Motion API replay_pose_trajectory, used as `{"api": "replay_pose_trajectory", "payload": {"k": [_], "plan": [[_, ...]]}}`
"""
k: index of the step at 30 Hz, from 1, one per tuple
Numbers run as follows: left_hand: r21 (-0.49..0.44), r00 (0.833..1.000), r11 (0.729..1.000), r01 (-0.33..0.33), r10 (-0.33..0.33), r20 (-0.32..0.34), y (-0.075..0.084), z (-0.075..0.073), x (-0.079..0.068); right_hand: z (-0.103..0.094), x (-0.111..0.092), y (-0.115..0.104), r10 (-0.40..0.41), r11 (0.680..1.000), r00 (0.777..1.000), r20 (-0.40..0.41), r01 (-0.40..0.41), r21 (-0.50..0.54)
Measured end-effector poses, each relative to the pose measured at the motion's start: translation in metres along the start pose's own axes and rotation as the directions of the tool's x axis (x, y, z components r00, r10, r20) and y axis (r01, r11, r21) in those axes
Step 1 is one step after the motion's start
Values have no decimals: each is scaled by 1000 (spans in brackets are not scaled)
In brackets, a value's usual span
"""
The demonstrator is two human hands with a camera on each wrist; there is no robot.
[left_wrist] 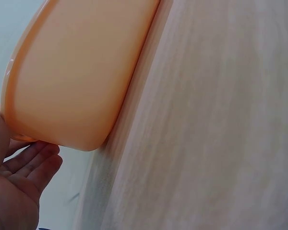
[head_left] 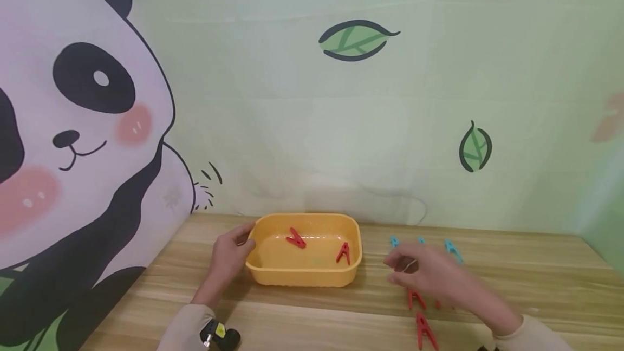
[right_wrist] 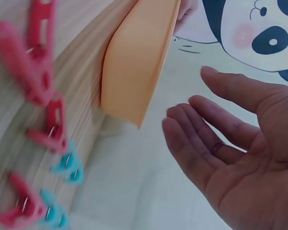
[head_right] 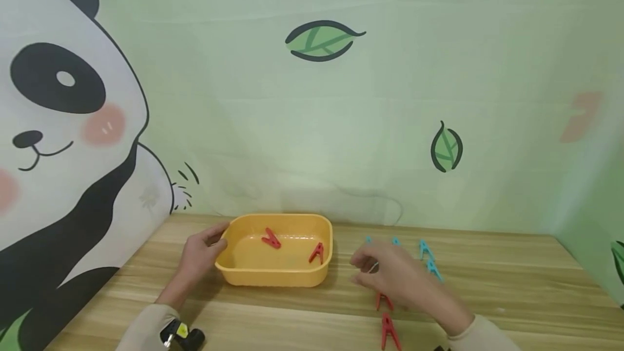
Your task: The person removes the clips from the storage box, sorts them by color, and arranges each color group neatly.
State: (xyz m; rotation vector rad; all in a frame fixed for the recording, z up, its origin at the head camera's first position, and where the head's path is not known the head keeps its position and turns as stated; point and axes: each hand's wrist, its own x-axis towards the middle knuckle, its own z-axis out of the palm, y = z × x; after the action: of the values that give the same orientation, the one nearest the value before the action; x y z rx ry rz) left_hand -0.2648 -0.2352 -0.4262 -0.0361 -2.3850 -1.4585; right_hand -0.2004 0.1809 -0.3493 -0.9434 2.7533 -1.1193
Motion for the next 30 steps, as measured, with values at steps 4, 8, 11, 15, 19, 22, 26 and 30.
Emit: {"api": "replay_pose_trajectory", "payload": {"k": [4,8,11,15,19,22,26,30], "plan": [[-1,1000,1000,5,-5,-4,1,1,0,7,22,-10,16,1000,1000,-15,-16,27],[-1,1000,1000,6,-6,-9,2,2,0,17,44,-13,-17,998,999,-41,19,63],[-1,1000,1000,7,-7,-8,1,2,0,26,60,-13,-70,994,996,-51,74,80],[-8,1000,1000,7,-7,-3,1,1,0,39,79,-11,-130,987,990,-61,136,90],[-6,1000,1000,8,-8,-1,1,1,0,51,96,-11,-149,985,986,-77,154,72],[1,1000,1000,9,-9,1,1,1,0,60,108,-12,-142,987,987,-81,147,68],[-1,1000,1000,11,-11,3,1,1,-1,71,122,-12,-132,988,988,-85,138,71],[-6,1000,1000,11,-11,3,1,0,0,80,133,-10,-138,987,986,-96,145,66]]}}
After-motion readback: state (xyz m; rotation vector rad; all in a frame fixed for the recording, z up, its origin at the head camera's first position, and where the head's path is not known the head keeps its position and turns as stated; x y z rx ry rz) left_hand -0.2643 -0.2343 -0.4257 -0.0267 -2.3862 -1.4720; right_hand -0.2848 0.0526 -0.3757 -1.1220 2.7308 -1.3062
